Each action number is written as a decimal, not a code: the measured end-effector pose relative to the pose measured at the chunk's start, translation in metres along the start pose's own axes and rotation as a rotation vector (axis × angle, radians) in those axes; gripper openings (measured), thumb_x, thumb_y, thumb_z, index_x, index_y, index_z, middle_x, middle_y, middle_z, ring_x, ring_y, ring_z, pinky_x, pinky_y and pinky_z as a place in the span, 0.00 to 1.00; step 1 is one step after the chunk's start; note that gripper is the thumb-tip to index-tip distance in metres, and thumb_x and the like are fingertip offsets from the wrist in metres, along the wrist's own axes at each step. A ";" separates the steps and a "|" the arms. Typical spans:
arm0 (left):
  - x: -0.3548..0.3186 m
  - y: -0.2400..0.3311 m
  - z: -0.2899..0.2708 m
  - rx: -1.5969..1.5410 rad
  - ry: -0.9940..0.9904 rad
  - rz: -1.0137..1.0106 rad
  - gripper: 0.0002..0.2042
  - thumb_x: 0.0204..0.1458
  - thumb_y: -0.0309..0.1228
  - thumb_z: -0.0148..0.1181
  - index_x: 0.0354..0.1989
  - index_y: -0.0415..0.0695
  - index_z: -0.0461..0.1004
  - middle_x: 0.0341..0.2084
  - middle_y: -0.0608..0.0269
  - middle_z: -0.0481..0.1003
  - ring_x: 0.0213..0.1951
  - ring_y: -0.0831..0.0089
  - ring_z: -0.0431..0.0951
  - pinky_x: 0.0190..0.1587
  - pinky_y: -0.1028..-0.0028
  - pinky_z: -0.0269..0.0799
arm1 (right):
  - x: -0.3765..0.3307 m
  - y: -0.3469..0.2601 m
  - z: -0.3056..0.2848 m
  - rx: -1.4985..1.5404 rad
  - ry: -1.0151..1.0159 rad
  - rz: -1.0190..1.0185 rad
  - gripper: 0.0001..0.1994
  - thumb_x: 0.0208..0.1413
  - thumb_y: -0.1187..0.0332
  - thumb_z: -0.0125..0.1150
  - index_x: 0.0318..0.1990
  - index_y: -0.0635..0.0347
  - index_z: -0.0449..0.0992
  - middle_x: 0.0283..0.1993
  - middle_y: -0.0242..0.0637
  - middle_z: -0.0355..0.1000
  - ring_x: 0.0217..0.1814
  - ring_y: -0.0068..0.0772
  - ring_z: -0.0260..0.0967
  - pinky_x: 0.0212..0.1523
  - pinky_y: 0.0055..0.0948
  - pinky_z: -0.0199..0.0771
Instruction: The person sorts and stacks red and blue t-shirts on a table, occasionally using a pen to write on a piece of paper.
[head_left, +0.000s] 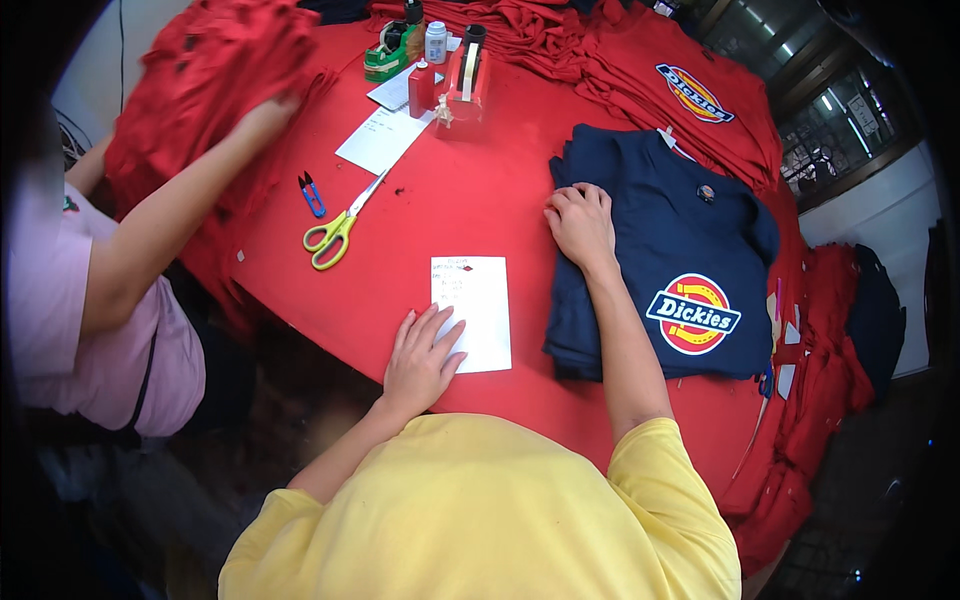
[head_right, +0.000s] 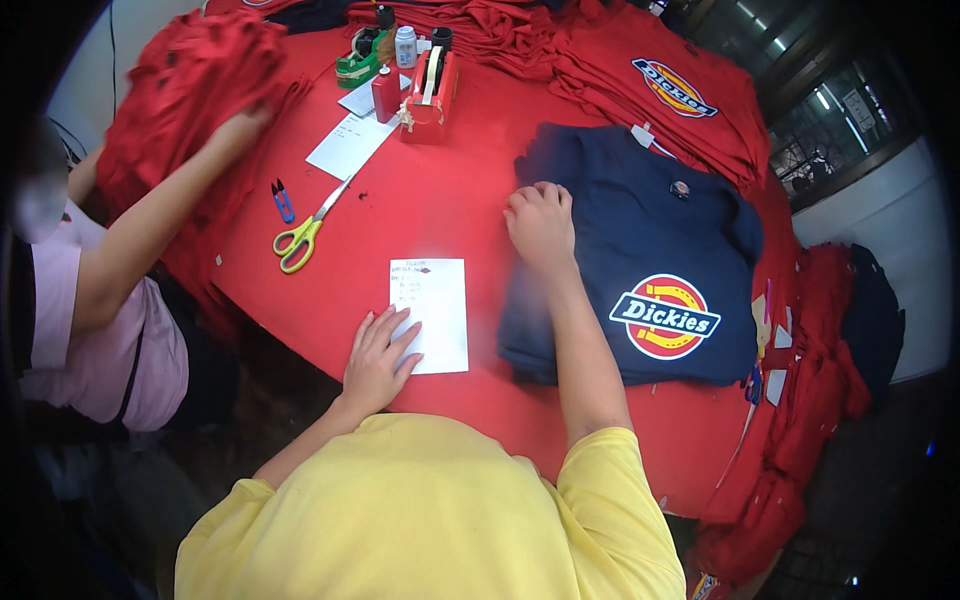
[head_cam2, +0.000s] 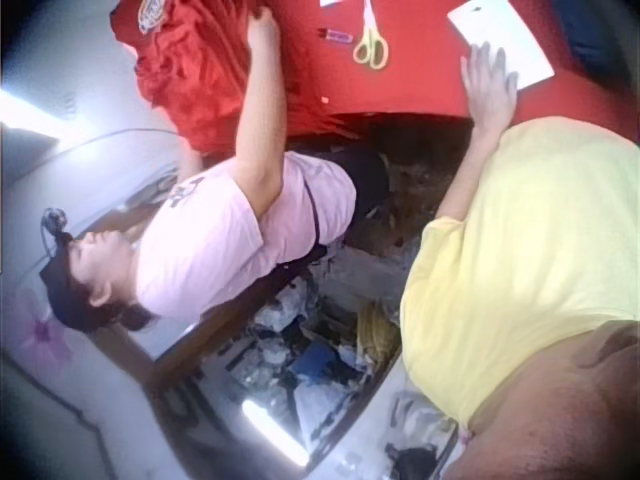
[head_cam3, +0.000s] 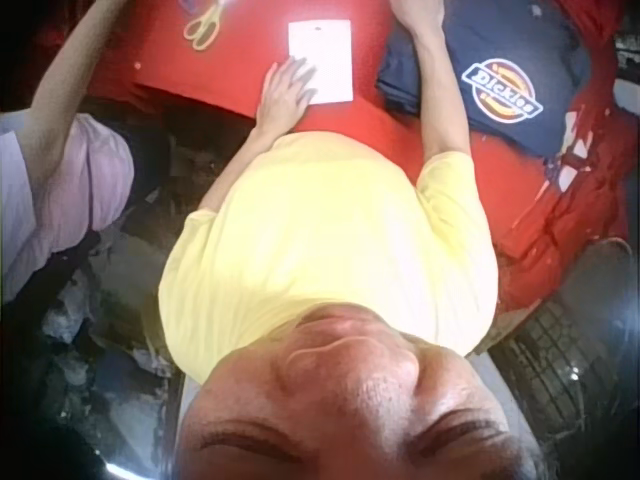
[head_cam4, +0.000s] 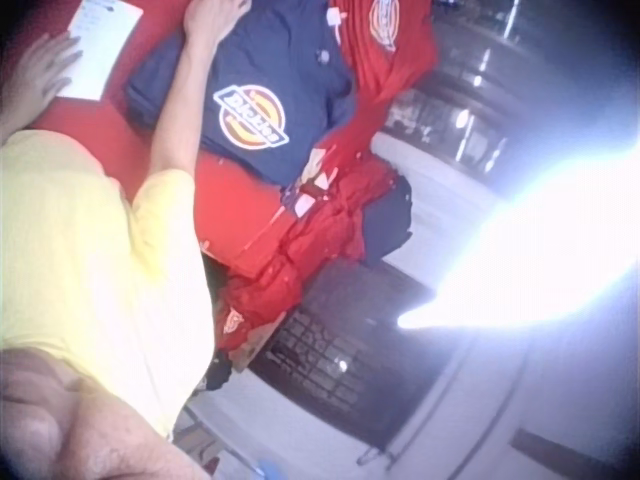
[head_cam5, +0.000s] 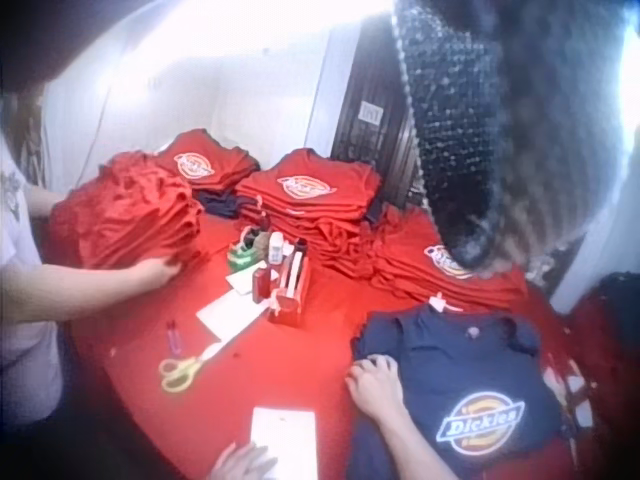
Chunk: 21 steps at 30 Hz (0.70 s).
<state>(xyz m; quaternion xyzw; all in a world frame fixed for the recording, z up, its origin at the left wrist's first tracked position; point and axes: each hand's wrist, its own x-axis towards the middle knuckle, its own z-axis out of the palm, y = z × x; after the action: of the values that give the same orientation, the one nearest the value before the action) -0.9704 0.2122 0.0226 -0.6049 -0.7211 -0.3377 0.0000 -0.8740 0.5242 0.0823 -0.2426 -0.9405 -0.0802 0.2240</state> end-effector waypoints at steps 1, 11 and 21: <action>0.001 -0.001 -0.001 -0.010 0.000 -0.001 0.21 0.53 0.36 0.61 0.57 0.48 0.72 0.60 0.59 0.66 0.64 0.60 0.61 0.67 0.53 0.51 | 0.001 -0.001 0.000 0.001 0.001 0.004 0.07 0.51 0.65 0.63 0.36 0.55 0.80 0.43 0.31 0.75 0.55 0.39 0.65 0.61 0.45 0.57; 0.005 0.001 0.001 0.082 -0.050 0.036 0.19 0.56 0.34 0.57 0.57 0.50 0.71 0.61 0.63 0.66 0.65 0.61 0.59 0.67 0.53 0.48 | -0.001 0.001 -0.002 0.011 0.059 0.000 0.07 0.50 0.64 0.62 0.35 0.54 0.80 0.40 0.31 0.76 0.53 0.38 0.66 0.60 0.44 0.58; 0.031 -0.007 0.010 0.123 -0.095 0.037 0.28 0.47 0.20 0.48 0.62 0.45 0.65 0.64 0.54 0.62 0.67 0.55 0.56 0.69 0.49 0.44 | 0.000 0.001 -0.002 0.008 0.048 0.009 0.09 0.51 0.63 0.60 0.36 0.55 0.80 0.40 0.34 0.76 0.53 0.40 0.66 0.60 0.43 0.59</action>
<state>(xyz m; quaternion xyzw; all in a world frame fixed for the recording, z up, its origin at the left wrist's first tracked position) -0.9808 0.2439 0.0242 -0.6322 -0.7286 -0.2635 0.0092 -0.8728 0.5251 0.0838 -0.2441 -0.9339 -0.0814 0.2481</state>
